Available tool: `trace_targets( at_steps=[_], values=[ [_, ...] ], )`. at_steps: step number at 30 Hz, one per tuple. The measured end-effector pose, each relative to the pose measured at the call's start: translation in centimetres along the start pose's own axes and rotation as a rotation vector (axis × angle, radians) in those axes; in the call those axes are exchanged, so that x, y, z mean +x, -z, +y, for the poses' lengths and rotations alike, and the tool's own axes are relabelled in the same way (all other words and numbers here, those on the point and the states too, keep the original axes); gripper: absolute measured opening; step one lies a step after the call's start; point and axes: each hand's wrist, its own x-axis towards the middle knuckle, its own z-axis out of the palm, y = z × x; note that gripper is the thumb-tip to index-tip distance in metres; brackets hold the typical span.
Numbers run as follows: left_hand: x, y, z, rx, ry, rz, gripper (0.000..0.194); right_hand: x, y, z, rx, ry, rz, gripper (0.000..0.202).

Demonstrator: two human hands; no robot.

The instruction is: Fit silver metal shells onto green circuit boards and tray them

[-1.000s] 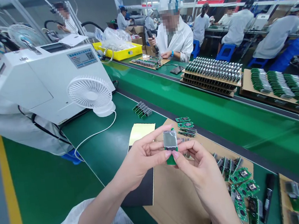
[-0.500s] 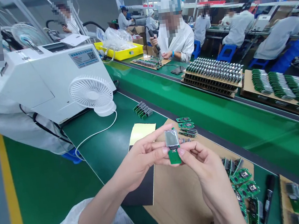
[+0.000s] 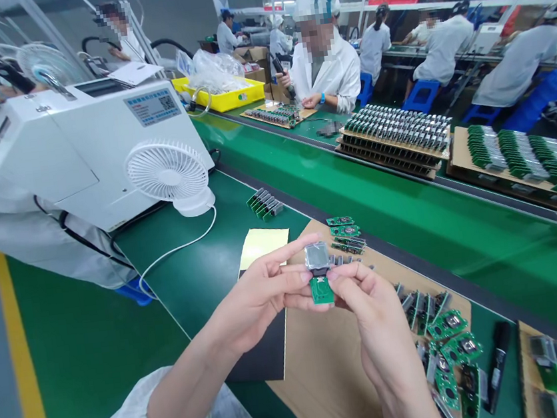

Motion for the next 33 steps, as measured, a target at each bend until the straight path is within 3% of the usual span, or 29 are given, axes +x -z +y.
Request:
trace_targets(
  at_steps=[5, 10, 13, 15, 17, 20, 23, 28, 33],
  values=[
    [0.2, 0.2, -0.4, -0.018, 0.015, 0.037, 0.055, 0.3, 0.2, 0.6, -0.120, 0.080, -0.024, 0.031],
    [0.4, 0.7, -0.8, 0.033, 0.002, 0.015, 0.055, 0.5, 0.1, 0.9, -0.263, 0.147, 0.058, 0.030],
    [0.5, 1.4, -0.5, 0.097, 0.027, -0.033, 0.054, 0.7, 0.3, 0.6, -0.356, 0.118, -0.027, 0.033],
    [0.9, 2.2, -0.3, 0.303, 0.028, -0.050, 0.053, 0.9, 0.7, 0.6, -0.468, 0.103, -0.086, 0.039],
    [1.7, 3.3, -0.2, 0.591, 0.002, 0.009, 0.056, 1.1, 1.2, 0.8, -0.593, 0.106, -0.065, 0.046],
    [3.8, 5.6, -0.1, 0.922, -0.060, 0.228, 0.059, 1.4, 2.0, 1.4, -0.711, 0.163, 0.051, 0.053],
    [6.5, 8.2, 0.4, 1.182, -0.089, 0.406, 0.033, 1.3, 2.4, 1.8, -0.741, 0.223, 0.036, 0.048],
    [10.5, 11.1, 1.4, 1.548, -0.105, 0.513, 0.029, 1.1, 2.1, 2.0, -0.770, 0.235, -0.071, 0.042],
    [11.6, 12.3, 1.1, 1.776, -0.136, 0.604, 0.033, 0.5, 1.1, 1.9, -0.709, 0.336, -0.027, 0.034]
  ],
)
